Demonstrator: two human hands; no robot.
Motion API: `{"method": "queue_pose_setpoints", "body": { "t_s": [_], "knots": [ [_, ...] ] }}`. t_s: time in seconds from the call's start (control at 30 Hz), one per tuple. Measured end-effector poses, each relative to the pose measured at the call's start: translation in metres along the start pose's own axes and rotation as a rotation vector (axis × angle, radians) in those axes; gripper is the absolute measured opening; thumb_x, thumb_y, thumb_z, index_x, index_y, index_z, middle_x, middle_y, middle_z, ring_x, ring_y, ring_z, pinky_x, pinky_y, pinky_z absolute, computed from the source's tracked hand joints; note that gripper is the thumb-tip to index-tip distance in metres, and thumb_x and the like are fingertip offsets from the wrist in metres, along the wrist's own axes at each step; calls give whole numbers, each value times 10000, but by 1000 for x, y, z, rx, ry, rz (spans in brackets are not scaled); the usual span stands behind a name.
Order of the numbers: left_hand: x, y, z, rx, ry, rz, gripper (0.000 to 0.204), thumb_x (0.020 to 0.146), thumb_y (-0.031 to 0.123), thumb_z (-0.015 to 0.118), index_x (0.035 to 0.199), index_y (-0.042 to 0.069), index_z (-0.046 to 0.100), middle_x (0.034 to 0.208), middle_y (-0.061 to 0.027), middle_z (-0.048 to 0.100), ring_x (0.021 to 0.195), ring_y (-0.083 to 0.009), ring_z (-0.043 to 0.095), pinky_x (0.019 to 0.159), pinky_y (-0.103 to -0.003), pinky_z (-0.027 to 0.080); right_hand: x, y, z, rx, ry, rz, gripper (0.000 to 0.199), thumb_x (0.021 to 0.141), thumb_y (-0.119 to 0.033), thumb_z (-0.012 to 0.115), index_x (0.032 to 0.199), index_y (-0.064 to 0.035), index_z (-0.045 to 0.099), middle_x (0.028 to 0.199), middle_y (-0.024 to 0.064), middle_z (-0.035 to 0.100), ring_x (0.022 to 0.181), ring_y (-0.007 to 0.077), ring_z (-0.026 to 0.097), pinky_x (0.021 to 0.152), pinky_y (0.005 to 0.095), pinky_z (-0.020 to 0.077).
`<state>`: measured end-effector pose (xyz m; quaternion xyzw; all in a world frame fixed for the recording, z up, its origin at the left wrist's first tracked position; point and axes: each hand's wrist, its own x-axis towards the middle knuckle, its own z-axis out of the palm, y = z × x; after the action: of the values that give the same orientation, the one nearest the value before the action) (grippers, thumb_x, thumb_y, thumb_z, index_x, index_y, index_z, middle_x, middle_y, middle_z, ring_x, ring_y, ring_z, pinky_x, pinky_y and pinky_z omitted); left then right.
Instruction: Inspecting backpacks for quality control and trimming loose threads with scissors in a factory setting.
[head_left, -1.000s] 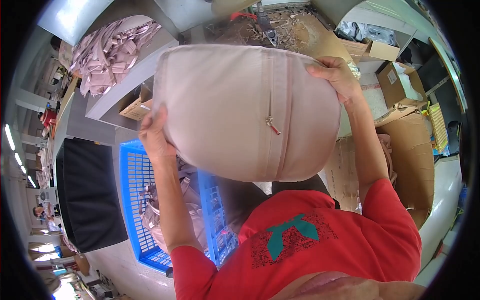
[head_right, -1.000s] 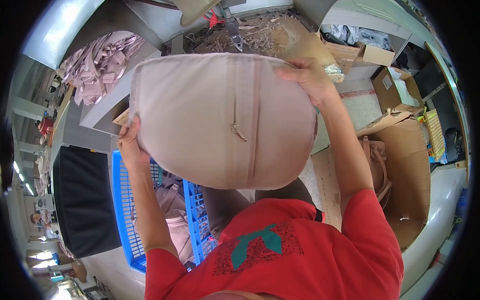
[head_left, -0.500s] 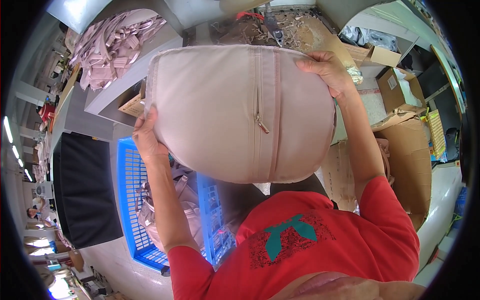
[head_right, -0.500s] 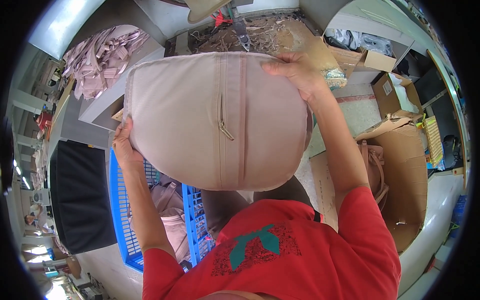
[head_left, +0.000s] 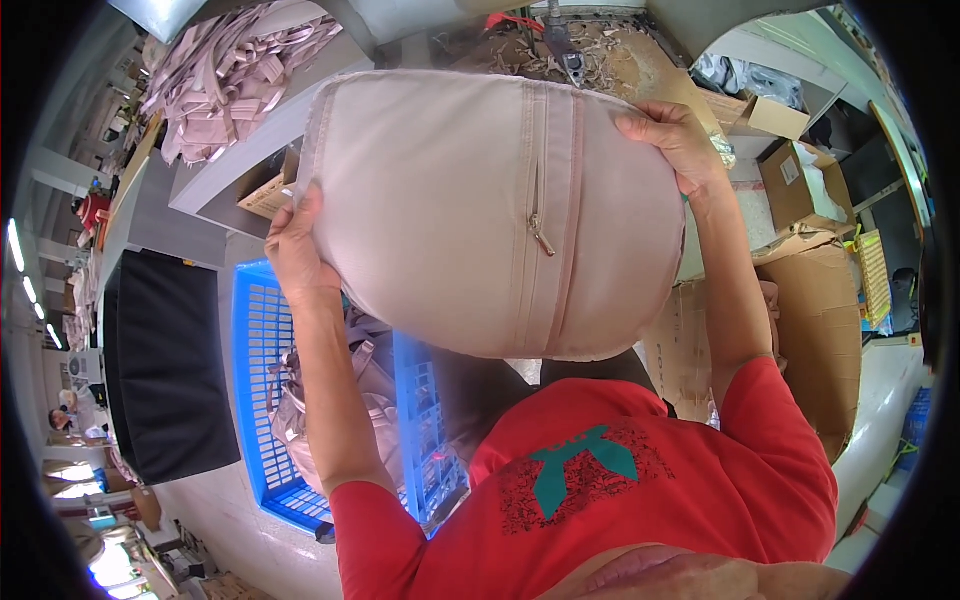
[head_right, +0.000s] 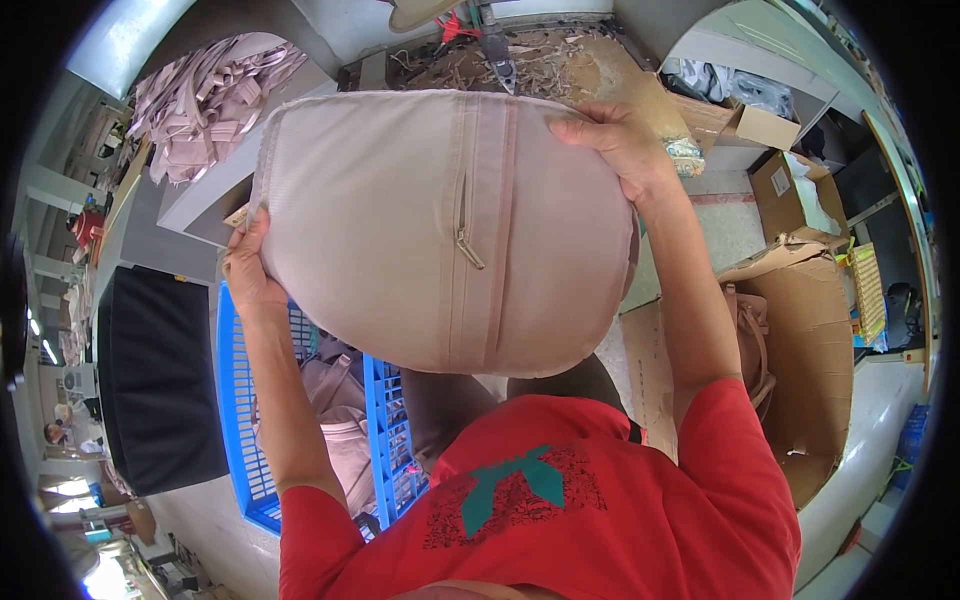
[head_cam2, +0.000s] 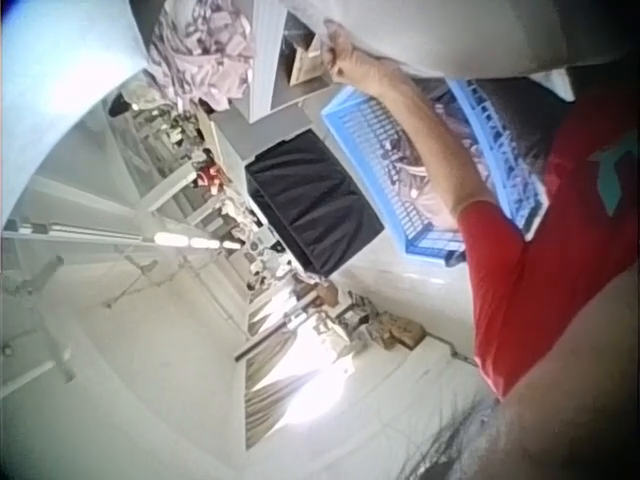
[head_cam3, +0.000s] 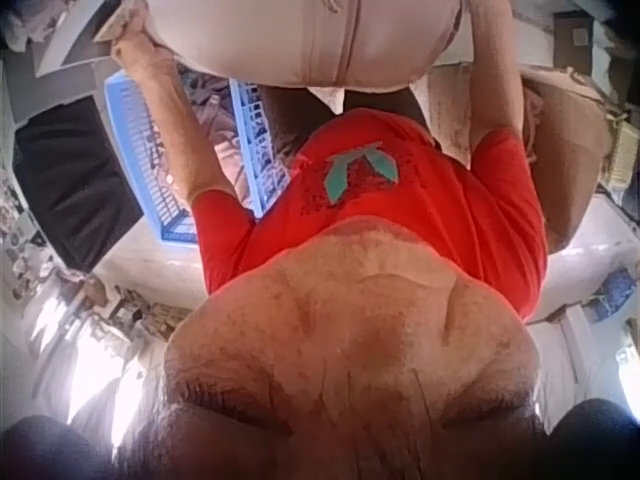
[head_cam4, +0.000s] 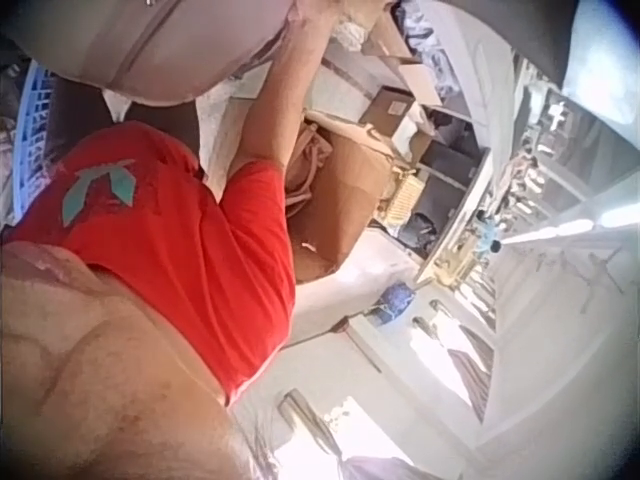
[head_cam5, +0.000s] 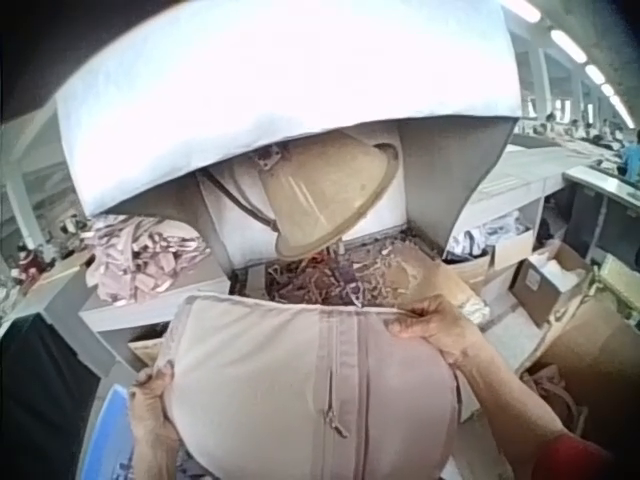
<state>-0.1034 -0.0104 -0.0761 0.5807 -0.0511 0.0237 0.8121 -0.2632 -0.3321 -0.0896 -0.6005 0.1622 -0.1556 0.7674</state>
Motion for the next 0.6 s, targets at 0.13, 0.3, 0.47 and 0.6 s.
{"method": "queue_pose_setpoints", "body": {
  "t_s": [0.13, 0.3, 0.47, 0.6],
  "knots": [
    [-3, -3, 1, 1, -9, 6, 113, 678, 56, 672, 738, -6, 599, 735, -66, 599, 632, -127, 553, 597, -235, 462, -6, 0, -5, -24, 17, 10, 250, 707, -97, 659, 903, 35, 577, 741, 40, 589, 611, 82, 550, 555, 207, 467],
    [-27, -17, 6, 30, -53, -71, 145, 692, 59, 653, 802, -15, 593, 789, -70, 601, 672, -136, 560, 643, -234, 458, -30, 2, -23, -41, 49, -45, 221, 697, -95, 659, 872, 19, 587, 722, 34, 585, 601, 81, 542, 555, 199, 453],
    [-96, -86, -29, 80, -135, -291, 166, 737, 113, 595, 852, -5, 575, 794, -58, 584, 701, -136, 547, 627, -241, 440, -99, -12, -40, -512, 251, -71, 293, 630, -94, 643, 914, -36, 596, 708, 2, 562, 639, 87, 496, 628, 193, 391],
    [-175, -137, 32, -56, -694, -306, 253, 753, 190, 569, 919, 2, 536, 761, -43, 567, 668, -127, 523, 583, -259, 435, -185, -83, -133, -854, 339, -27, 384, 713, -122, 581, 1075, -11, 511, 965, 109, 566, 900, 179, 526, 798, 283, 405]
  ]
}}
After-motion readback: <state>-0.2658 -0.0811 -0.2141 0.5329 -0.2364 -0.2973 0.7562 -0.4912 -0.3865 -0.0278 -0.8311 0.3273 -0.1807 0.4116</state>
